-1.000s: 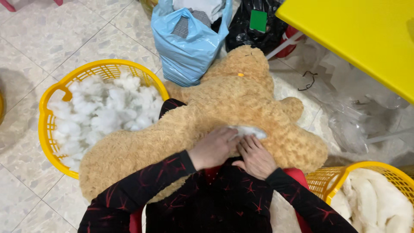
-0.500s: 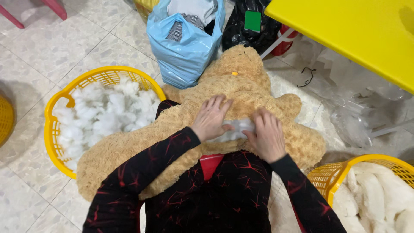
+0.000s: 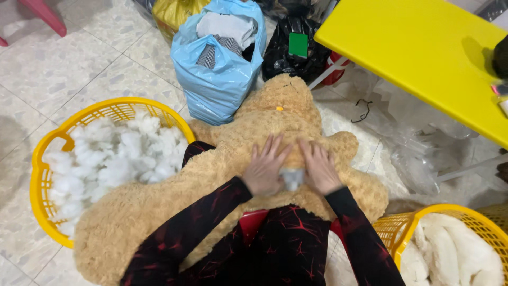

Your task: The person repeatedly takes handfuls of white stuffing from a yellow basket and inserts them into an opening in the back of a large teddy bear. They push and distribute the stuffing inside the bear's body throughout the clip.

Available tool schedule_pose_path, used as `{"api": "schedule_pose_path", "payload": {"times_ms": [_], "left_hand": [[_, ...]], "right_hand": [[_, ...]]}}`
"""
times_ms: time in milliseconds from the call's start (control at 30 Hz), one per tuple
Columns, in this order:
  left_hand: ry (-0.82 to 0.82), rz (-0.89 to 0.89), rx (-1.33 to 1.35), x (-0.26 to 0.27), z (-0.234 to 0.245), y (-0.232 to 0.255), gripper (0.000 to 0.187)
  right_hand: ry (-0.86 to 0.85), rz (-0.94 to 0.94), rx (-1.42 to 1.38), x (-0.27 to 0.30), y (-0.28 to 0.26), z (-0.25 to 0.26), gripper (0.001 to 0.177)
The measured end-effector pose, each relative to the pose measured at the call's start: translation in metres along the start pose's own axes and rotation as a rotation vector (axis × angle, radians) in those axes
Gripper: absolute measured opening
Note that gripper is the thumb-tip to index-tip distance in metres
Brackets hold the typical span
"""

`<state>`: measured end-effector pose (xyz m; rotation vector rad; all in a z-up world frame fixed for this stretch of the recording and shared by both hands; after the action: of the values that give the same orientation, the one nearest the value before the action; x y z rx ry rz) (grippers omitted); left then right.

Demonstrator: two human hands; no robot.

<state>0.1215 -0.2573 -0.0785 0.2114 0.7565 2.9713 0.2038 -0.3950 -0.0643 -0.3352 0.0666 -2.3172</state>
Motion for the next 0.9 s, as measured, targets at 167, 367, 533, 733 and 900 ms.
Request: {"api": "schedule_pose_path", "payload": {"times_ms": [167,367,533,733,900], "left_hand": [[-0.019,-0.284,-0.194,0.067,-0.041,0.003,0.077],[0.045,-0.212,-0.173,0.036,-0.069,-0.005,0.086],[-0.247,0.174,0.012,0.012,-0.075,-0.02,0.067],[-0.072,-0.041,-0.247,0.045,-0.037,0.019,0.079],[-0.318,0.139,0.154,0.042,0.0,-0.012,0.042]], "right_hand": [[0.277,0.343,-0.161,0.08,-0.031,-0.006,0.068],[0.185,0.4,0.119,0.038,-0.056,-0.041,0.059],[-0.434,-0.086,0.209,-0.027,-0.037,-0.077,0.028],[0.346,0.188,0.255,0.036,-0.064,-0.029,0.03],[0.194,-0.038,-0.111,0.055,-0.024,-0.008,0.027]]}}
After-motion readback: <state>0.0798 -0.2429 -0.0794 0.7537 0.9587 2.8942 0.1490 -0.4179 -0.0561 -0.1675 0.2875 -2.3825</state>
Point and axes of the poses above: each hand's wrist, its own x-axis away from the middle knuckle, its own z-axis out of the back of the hand, y = z × x, the point moved 5 cm from there along -x, towards the middle knuckle, and after that the axes turned 4 degrees about -y, right-handed, at the moved point
